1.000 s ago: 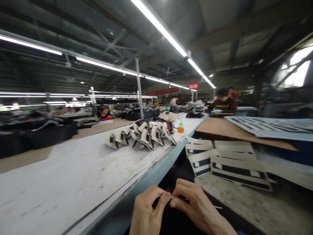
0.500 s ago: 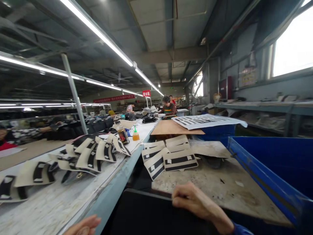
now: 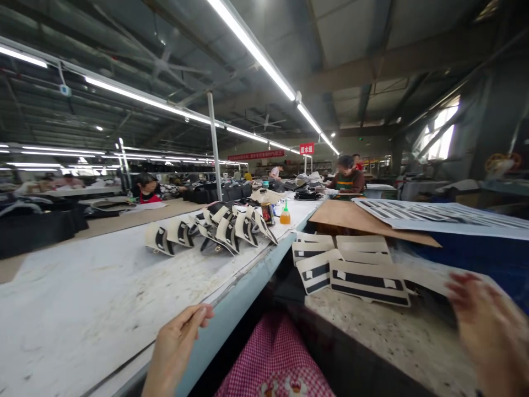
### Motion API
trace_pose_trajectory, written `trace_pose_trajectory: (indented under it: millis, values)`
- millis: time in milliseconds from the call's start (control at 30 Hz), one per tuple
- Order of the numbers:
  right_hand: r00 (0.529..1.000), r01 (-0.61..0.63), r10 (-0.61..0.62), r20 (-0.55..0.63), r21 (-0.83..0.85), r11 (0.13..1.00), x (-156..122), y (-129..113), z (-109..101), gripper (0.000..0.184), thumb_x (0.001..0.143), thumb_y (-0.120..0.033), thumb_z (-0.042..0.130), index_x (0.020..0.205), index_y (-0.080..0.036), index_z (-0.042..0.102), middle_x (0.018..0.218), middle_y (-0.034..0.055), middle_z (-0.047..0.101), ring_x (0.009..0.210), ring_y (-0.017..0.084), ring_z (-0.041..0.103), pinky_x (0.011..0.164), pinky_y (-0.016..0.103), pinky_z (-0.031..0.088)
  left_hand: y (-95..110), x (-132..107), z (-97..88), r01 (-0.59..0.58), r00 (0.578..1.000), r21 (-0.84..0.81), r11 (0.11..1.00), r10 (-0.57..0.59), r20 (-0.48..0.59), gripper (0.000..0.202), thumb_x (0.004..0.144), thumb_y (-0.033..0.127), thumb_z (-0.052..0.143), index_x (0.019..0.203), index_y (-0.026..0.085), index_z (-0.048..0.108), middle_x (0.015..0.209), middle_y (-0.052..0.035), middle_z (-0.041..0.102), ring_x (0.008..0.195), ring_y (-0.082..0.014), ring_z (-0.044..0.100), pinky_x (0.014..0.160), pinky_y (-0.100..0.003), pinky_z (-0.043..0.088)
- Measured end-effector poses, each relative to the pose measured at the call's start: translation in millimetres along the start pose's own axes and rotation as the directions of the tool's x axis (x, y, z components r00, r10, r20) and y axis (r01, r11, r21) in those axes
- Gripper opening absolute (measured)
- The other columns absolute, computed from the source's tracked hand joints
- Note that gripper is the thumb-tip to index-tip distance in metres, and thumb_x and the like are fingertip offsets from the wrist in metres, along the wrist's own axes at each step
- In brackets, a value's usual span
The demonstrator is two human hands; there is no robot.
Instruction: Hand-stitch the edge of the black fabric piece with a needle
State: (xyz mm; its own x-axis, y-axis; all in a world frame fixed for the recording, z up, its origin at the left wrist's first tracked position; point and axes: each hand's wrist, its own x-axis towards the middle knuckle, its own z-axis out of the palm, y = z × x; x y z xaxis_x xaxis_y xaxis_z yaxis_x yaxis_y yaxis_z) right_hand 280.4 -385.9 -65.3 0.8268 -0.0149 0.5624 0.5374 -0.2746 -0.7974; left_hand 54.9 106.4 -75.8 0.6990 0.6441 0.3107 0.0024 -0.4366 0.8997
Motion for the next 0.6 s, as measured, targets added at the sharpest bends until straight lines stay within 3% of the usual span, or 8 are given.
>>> trace_pose_trajectory:
  millis: [67,133,200,267,367,500,600]
  values:
    - [0.995,0.028,-0.025,0.094,-0.031,0.999,2,7,70,0.051,0.103,-0.060,0.040,0.119,-0.017,0.062,0.105,0.0076,0.070,0.087,0.020,0.069,0.077,0.039,0.058,-8,2,6.1,0.004,1.000,0.025,1.000,-0.004,-0.008,0.057,0.078,0.070,0.064,0.093,0.017,0.078,0.089,-0.0083,0.080,0.082,-0.0270,0.070,0.069,-0.032,0.055]
    - [0.936,0.098,-0.067,0.345,-0.073,0.993,-2,11,144,0.035,0.099,-0.048,0.060,0.109,-0.015,0.068,0.103,0.0046,0.072,0.090,0.019,0.071,0.082,0.039,0.059,-13,3,9.9,0.002,1.000,0.052,0.999,-0.001,-0.011,0.055,0.079,0.069,0.062,0.093,0.017,0.077,0.088,-0.0085,0.080,0.082,-0.0277,0.071,0.070,-0.033,0.055]
    - [0.857,0.187,-0.102,0.505,-0.119,0.975,-10,15,207,0.026,0.098,-0.038,0.064,0.108,-0.015,0.068,0.109,0.0054,0.072,0.099,0.020,0.070,0.090,0.043,0.057,-13,4,10.2,-0.004,1.000,0.075,0.997,0.005,-0.007,0.055,0.079,0.068,0.060,0.091,0.017,0.077,0.088,-0.0090,0.080,0.081,-0.0279,0.072,0.069,-0.033,0.056]
    - [0.813,0.247,-0.090,0.575,-0.200,0.948,-18,21,251,0.025,0.097,-0.034,0.067,0.115,-0.016,0.067,0.122,0.0075,0.068,0.111,0.024,0.066,0.096,0.047,0.054,-12,3,8.8,-0.010,1.000,0.098,0.995,0.011,-0.009,0.055,0.078,0.068,0.057,0.089,0.017,0.077,0.085,-0.0090,0.080,0.076,-0.0273,0.071,0.068,-0.034,0.056]
    - [0.791,0.286,-0.027,0.611,-0.330,0.900,-23,38,277,0.023,0.097,-0.032,0.066,0.115,-0.017,0.067,0.123,0.0076,0.067,0.110,0.023,0.066,0.096,0.047,0.054,-8,1,7.8,-0.013,1.000,0.140,0.990,0.017,-0.024,0.054,0.080,0.065,0.052,0.084,0.018,0.076,0.080,-0.0081,0.079,0.072,-0.0264,0.070,0.067,-0.035,0.055]
    - [0.772,0.315,-0.004,0.636,-0.378,0.871,-19,64,274,0.018,0.098,-0.032,0.065,0.109,-0.018,0.068,0.117,0.0064,0.069,0.105,0.021,0.067,0.093,0.044,0.056,-4,-3,10.8,-0.026,0.999,0.190,0.981,0.031,-0.026,0.048,0.084,0.059,0.049,0.084,0.019,0.076,0.081,-0.0066,0.078,0.073,-0.0262,0.070,0.068,-0.034,0.054]
    - [0.788,0.285,-0.012,0.615,-0.347,0.893,-15,77,266,0.019,0.099,-0.033,0.064,0.109,-0.017,0.068,0.112,0.0055,0.070,0.098,0.019,0.069,0.088,0.040,0.058,0,-6,12.9,-0.031,0.999,0.209,0.978,0.036,-0.019,0.046,0.084,0.056,0.048,0.087,0.020,0.076,0.083,-0.0063,0.079,0.077,-0.0272,0.071,0.071,-0.034,0.054]
